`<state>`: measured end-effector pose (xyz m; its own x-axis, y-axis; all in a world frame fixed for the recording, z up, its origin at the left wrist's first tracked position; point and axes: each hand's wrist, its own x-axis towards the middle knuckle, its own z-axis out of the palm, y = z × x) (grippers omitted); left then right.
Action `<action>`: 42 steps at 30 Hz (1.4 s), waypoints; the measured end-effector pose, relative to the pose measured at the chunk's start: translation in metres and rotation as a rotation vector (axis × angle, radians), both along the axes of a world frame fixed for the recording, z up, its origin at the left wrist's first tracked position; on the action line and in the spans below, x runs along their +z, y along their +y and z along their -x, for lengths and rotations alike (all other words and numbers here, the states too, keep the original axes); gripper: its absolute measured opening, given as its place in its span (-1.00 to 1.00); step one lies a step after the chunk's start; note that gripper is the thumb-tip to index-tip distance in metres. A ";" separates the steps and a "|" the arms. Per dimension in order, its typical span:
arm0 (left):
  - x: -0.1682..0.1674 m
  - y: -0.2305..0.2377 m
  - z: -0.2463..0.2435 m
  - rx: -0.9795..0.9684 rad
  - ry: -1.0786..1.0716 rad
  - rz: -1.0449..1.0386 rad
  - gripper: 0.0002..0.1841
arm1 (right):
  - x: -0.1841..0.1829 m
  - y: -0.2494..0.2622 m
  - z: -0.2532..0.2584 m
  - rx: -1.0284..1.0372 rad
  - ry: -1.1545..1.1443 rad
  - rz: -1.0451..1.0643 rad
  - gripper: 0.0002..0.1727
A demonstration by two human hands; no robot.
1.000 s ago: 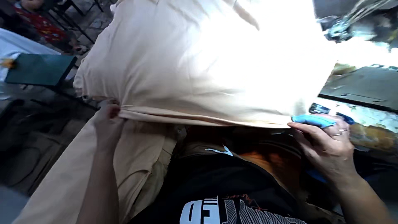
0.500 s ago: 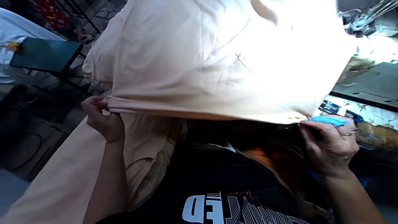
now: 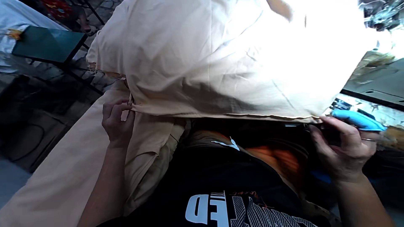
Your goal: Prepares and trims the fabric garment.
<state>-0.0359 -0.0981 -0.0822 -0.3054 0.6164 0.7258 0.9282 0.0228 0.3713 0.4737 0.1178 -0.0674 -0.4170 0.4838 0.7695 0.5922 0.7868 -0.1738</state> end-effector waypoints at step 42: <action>0.093 -0.009 -0.014 -0.035 -0.825 -0.284 -0.63 | 0.053 0.031 0.015 0.085 0.489 0.442 -0.75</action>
<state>-0.0221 -0.1073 0.0107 -0.7853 0.4647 0.4090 0.3593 -0.1959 0.9124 0.4583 0.1490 -0.0146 -0.1207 0.7778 0.6169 0.3017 0.6207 -0.7236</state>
